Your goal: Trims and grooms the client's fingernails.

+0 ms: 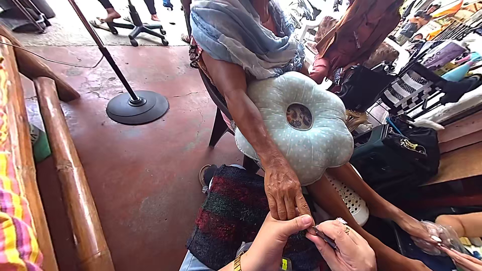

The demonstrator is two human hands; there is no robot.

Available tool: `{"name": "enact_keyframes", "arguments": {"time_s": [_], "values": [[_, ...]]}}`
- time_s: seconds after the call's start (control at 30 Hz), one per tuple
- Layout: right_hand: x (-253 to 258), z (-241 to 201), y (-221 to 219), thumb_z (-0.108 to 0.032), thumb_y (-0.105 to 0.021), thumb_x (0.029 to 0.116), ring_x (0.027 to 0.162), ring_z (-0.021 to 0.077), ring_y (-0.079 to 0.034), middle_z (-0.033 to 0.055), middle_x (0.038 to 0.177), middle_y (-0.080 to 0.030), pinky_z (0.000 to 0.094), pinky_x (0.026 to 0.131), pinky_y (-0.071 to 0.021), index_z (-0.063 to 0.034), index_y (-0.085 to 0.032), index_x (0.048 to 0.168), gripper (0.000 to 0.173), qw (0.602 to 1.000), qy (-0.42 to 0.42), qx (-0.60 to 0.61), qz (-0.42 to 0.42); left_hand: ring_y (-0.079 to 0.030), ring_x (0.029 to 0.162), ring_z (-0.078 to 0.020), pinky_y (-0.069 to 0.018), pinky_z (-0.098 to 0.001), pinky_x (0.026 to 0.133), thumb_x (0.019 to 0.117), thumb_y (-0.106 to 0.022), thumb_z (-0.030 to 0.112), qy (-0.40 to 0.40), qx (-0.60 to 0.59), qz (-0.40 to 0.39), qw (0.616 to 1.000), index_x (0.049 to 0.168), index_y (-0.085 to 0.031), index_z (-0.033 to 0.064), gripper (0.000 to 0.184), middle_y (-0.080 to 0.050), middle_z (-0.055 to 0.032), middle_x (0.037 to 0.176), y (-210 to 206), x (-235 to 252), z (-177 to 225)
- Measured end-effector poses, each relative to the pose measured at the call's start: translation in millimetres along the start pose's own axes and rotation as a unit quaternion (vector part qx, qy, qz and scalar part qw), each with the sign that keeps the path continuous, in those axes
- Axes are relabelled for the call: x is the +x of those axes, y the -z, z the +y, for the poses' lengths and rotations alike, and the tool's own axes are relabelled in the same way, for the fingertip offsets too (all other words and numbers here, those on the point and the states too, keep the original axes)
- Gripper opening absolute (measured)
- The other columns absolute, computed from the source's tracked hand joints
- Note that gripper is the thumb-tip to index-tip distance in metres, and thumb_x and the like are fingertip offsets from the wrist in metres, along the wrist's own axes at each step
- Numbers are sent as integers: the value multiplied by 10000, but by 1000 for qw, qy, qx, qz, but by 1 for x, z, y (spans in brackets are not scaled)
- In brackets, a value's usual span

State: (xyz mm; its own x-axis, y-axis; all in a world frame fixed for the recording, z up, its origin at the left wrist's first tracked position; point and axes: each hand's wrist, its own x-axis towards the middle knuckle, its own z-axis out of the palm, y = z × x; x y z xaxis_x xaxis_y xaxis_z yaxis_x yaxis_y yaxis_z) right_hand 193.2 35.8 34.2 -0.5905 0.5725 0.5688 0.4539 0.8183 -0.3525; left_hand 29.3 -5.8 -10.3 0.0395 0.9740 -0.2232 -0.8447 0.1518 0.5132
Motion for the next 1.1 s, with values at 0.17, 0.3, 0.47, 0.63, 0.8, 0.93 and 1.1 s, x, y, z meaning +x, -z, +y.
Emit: {"name": "enact_keyframes", "arguments": {"time_s": [0.17, 0.3, 0.47, 0.63, 0.8, 0.93, 1.1], "values": [[-12, 8, 12, -167, -679, 975, 841, 59, -696, 62, 860, -737, 160, 819, -553, -34, -749, 989, 151, 998, -47, 38, -31, -699, 808, -154, -579, -318, 818, 839, -780, 40, 0, 2, -13, 1000, 921, -717, 26, 104, -727, -108, 855, 4, 1, -4], [-56, 28, 25, -88, -633, 986, 699, 28, -649, 55, 862, -729, 176, 635, -546, 45, -725, 1148, 229, 960, -260, 81, -71, -716, 907, -217, -580, -362, 887, 898, -736, 57, -1, -26, -43, 999, 1035, -694, -26, 166, -734, -169, 966, 7, -2, -7], [-158, 68, 26, -106, -487, 1069, 660, 263, -648, 169, 846, -702, 464, 627, -555, 46, -603, 1375, 361, 834, -521, -86, -159, -683, 1137, -339, -539, -460, 1014, 1071, -438, 361, 4, -133, -121, 984, 1413, -511, -6, 507, -669, -241, 1261, 3, -12, -1], [-262, 92, 10, -119, -504, 1075, 869, 390, -712, 251, 1017, -728, 594, 858, -546, 31, -641, 1337, 331, 722, -623, -139, -268, -702, 1128, -355, -526, -460, 1060, 1102, -300, 146, 40, -141, -126, 981, 1441, -446, -11, 401, -685, -263, 1229, -12, -22, 19], [-318, 110, -14, -77, -567, 1031, 1147, 471, -663, 311, 1208, -686, 648, 1035, -467, 70, -657, 1294, 315, 750, -597, -132, -254, -688, 1155, -368, -512, -472, 1075, 1120, -275, 192, 67, -148, -133, 978, 1441, -482, 9, 423, -671, -271, 1252, -13, -21, 20], [-321, 107, -33, -95, -541, 1046, 1158, 475, -658, 308, 1206, -683, 639, 1016, -486, 55, -600, 1352, 346, 735, -608, -157, -256, -684, 1157, -374, -511, -482, 1069, 1124, -279, 209, 70, -146, -117, 980, 1433, -490, 21, 419, -675, -273, 1236, -15, -20, 18], [-318, 102, -45, -217, -518, 1073, 1132, 442, -679, 286, 1169, -697, 613, 967, -521, 36, -561, 1358, 383, 687, -637, -184, -299, -693, 1134, -378, -524, -483, 1054, 1128, -283, 215, 68, -151, -100, 981, 1393, -518, 5, 412, -687, -270, 1196, -19, -19, 17]]}}
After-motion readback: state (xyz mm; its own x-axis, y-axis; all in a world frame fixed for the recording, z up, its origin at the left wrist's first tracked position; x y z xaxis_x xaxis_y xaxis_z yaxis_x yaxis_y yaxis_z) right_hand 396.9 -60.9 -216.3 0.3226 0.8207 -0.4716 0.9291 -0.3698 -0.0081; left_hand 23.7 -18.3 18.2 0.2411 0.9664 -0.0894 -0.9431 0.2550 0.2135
